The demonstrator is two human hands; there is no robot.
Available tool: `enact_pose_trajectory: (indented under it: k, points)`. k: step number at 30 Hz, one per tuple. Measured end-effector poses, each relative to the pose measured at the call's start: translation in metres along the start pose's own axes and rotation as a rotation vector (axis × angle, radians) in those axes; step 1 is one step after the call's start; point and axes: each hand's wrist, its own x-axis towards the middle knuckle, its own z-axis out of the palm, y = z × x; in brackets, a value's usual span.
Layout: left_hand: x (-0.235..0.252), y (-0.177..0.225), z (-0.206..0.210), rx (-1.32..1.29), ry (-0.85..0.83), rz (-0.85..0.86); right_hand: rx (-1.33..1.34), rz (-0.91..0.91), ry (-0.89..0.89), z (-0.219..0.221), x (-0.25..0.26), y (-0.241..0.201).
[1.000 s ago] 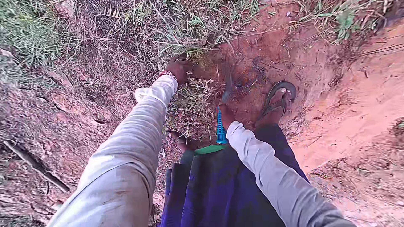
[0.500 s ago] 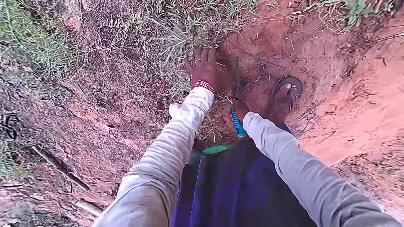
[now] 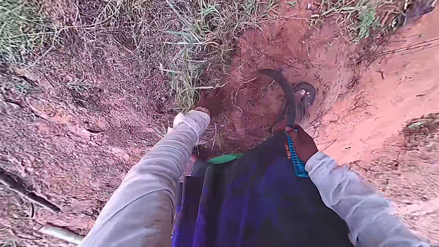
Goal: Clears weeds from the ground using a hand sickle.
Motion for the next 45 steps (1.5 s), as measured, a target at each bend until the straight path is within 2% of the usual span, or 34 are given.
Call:
enact_pose_trajectory:
  k: [2, 4, 7, 9, 11, 13, 14, 17, 19, 22, 25, 28, 31, 33, 35, 38, 41, 43, 45]
  points:
    - [-0.008, -0.039, 0.007, 0.142, 0.067, 0.074, 0.016, -0.027, -0.068, 0.010, -0.012, 0.007]
    - [-0.018, -0.065, -0.002, 0.213, 0.058, 0.128, 0.081, -0.063, -0.115, 0.015, -0.028, 0.014]
    - [-0.034, -0.095, -0.008, 0.140, 0.040, 0.215, 0.154, -0.101, -0.128, 0.020, -0.037, 0.022]
    - [-0.037, -0.102, -0.010, 0.093, 0.080, 0.232, 0.140, -0.117, -0.077, 0.028, -0.024, 0.017]
    - [-0.045, -0.093, -0.010, 0.063, 0.038, 0.179, 0.086, -0.080, -0.019, 0.040, -0.006, 0.009]
    - [-0.050, -0.088, -0.009, -0.121, 0.074, 0.159, 0.098, -0.078, 0.069, 0.051, 0.006, -0.001]
    - [-0.052, -0.090, -0.003, -0.283, 0.151, 0.179, 0.136, -0.092, 0.098, 0.059, 0.006, -0.005]
    - [-0.057, -0.087, 0.011, -0.705, 0.314, 0.189, 0.105, -0.129, 0.070, 0.070, -0.006, -0.006]
    - [-0.059, -0.077, 0.012, -0.895, 0.343, 0.116, -0.038, -0.143, 0.062, 0.067, -0.011, -0.003]
    - [-0.058, -0.069, 0.009, -1.149, 0.349, 0.008, -0.096, -0.049, 0.134, 0.074, -0.010, -0.004]
    - [-0.053, -0.066, 0.013, -1.298, 0.333, -0.043, -0.211, 0.079, 0.119, 0.087, -0.022, -0.006]
    - [-0.044, -0.062, 0.001, -1.166, 0.262, -0.080, -0.139, 0.145, 0.209, 0.104, -0.053, -0.009]
    - [-0.053, -0.052, -0.017, -1.160, 0.226, -0.237, -0.090, 0.201, 0.230, 0.124, -0.113, 0.008]
    - [-0.064, -0.060, -0.021, -1.079, 0.164, -0.180, -0.082, 0.141, 0.281, 0.140, -0.160, 0.035]
    - [-0.070, -0.077, -0.020, -1.003, 0.167, -0.094, 0.024, 0.022, 0.366, 0.149, -0.181, 0.039]
    - [-0.089, -0.090, -0.004, -0.900, 0.155, -0.053, 0.309, -0.024, 0.394, 0.149, -0.180, 0.016]
    - [-0.108, -0.081, -0.001, -0.611, 0.151, -0.070, 0.353, -0.011, 0.326, 0.146, -0.159, 0.016]
    - [-0.118, -0.064, -0.006, -0.429, 0.280, -0.030, 0.404, -0.033, 0.299, 0.154, -0.140, 0.028]
    - [-0.116, -0.040, 0.004, -0.308, 0.407, 0.099, 0.459, -0.075, 0.300, 0.164, -0.126, 0.047]
